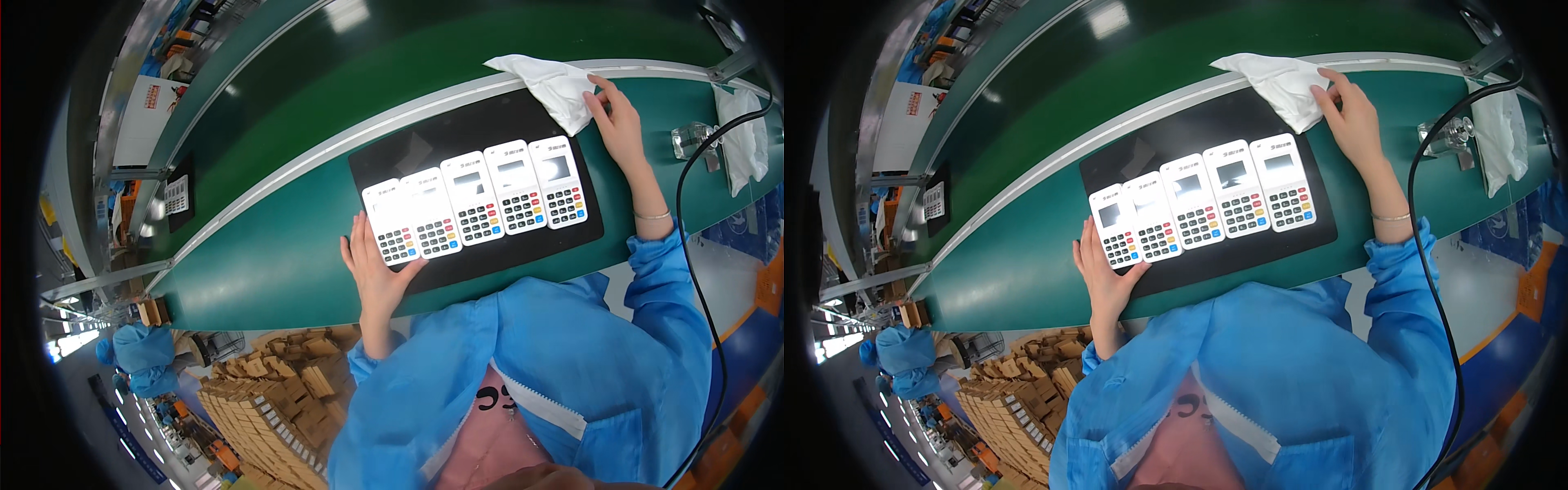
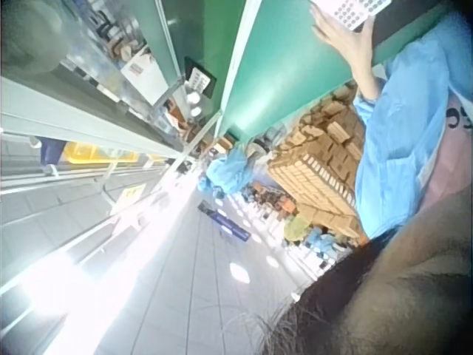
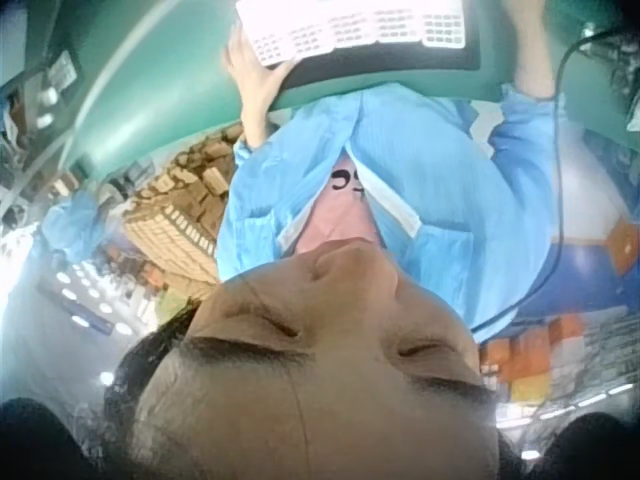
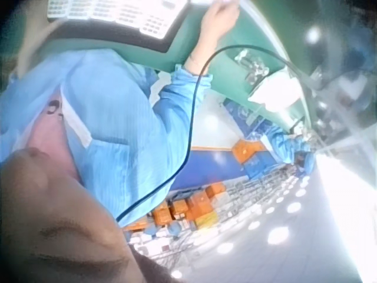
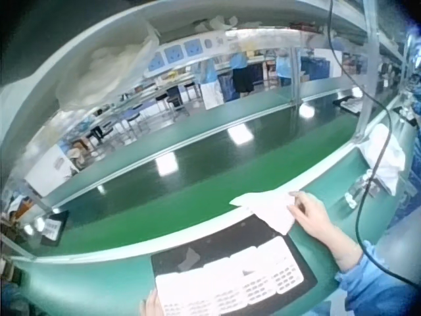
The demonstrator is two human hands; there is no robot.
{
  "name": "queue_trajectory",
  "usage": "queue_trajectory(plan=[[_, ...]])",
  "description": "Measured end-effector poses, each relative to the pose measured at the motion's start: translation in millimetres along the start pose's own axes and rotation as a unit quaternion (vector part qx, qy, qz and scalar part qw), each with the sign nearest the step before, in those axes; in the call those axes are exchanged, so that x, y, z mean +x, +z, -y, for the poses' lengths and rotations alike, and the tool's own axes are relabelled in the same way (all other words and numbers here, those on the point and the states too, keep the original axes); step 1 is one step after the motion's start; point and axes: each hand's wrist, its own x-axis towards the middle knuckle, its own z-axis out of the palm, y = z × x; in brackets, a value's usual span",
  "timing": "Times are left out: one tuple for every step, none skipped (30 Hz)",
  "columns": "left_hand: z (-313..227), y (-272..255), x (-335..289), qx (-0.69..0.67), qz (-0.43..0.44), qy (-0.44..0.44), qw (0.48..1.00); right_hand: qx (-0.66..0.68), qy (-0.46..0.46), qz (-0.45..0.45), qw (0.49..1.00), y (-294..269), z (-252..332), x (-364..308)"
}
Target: The person repeatedly wipes the surfaces of small white electronic devices with a cloth, then stacks them on a black mat. They also pour liquid from a large bottle into a small container and place the container on the table.
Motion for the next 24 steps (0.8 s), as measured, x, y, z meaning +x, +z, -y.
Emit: queue_trajectory(plan=[[0.6, 0.5, 0.2, 0.002, -0.003, 0.004, 1.000, -0.025, -0.030, 0.007, 0.999, 6.2, -2.2, 6.7], [2.2, 1.8, -0.2, 0.003, -0.005, 0.008, 1.000, -0.049, -0.060, 0.014, 0.997, 13.5, -6.7, 15.7], [2.1, 3.4, 0.0, 0.002, -0.010, 0.009, 1.000, -0.075, -0.095, 0.023, 0.992, 17.8, -3.4, 22.8], [2.5, 3.2, -0.4, 0.004, -0.003, 0.005, 1.000, -0.053, -0.120, -0.016, 0.991, 22.6, 0.8, 24.9], [3.5, 2.6, 0.9, 0.003, -0.004, 0.009, 1.000, 0.015, -0.125, -0.069, 0.990, 25.8, 5.1, 26.4], [4.0, 2.6, -0.1, 0.003, -0.007, 0.004, 1.000, 0.086, -0.134, -0.115, 0.981, 27.7, 19.0, 28.2], [2.9, 2.4, -1.1, 0.001, -0.012, -0.001, 1.000, 0.158, -0.142, -0.158, 0.964, 26.5, 31.2, 29.5], [1.5, 1.7, -1.0, -0.001, -0.011, -0.001, 1.000, 0.253, -0.131, -0.135, 0.949, 23.6, 38.5, 26.6], [0.0, -0.3, -1.6, -0.002, -0.013, -0.004, 1.000, 0.340, -0.074, -0.081, 0.934, 19.4, 59.8, 17.4], [-2.2, -2.8, -0.4, -0.004, -0.013, -0.003, 1.000, 0.360, -0.036, -0.035, 0.932, 25.2, 64.7, 6.5], [-2.4, -3.6, 0.0, -0.005, -0.012, -0.001, 1.000, 0.377, 0.005, 0.010, 0.926, 33.0, 67.3, -4.6], [-2.4, -4.7, -0.7, -0.006, -0.015, -0.006, 1.000, 0.340, -0.043, 0.064, 0.937, 34.7, 82.3, -16.8], [-2.8, -4.4, -0.3, -0.007, -0.015, -0.008, 1.000, 0.300, -0.085, 0.110, 0.944, 37.0, 97.4, -30.2], [-3.1, -4.3, -0.1, -0.008, -0.015, -0.008, 1.000, 0.228, -0.158, 0.119, 0.953, 39.1, 110.2, -37.1], [-2.8, -3.5, 0.0, -0.011, -0.012, -0.007, 1.000, 0.150, -0.227, 0.126, 0.954, 41.1, 121.4, -42.3], [-1.5, -2.2, -0.1, -0.006, -0.010, -0.007, 1.000, 0.153, -0.276, 0.128, 0.940, 48.0, 128.1, -47.0], [-0.5, -3.1, -1.4, -0.004, -0.010, -0.004, 1.000, 0.157, -0.324, 0.129, 0.924, 54.5, 134.1, -51.6], [-0.6, -1.6, -1.9, -0.004, -0.012, -0.001, 1.000, 0.102, -0.362, 0.146, 0.915, 55.1, 140.2, -55.1], [-0.3, -0.6, -2.3, -0.005, -0.013, 0.002, 1.000, 0.071, -0.374, 0.143, 0.914, 57.3, 145.3, -59.3], [0.0, -0.8, -2.0, -0.004, -0.013, -0.003, 1.000, 0.039, -0.385, 0.139, 0.911, 60.7, 149.5, -64.0], [-0.8, -1.2, -1.2, -0.006, -0.012, -0.007, 1.000, 0.005, -0.396, 0.136, 0.908, 62.9, 152.2, -67.3], [-1.4, -1.4, -0.8, -0.007, -0.012, -0.011, 1.000, 0.002, -0.412, 0.134, 0.901, 65.0, 153.9, -68.2], [-1.7, -0.9, -1.3, -0.009, -0.012, -0.009, 1.000, 0.050, -0.389, 0.181, 0.902, 63.2, 152.2, -69.8], [-2.2, -1.2, -1.5, -0.010, -0.016, -0.010, 1.000, 0.099, -0.368, 0.226, 0.897, 59.8, 150.1, -70.2]])
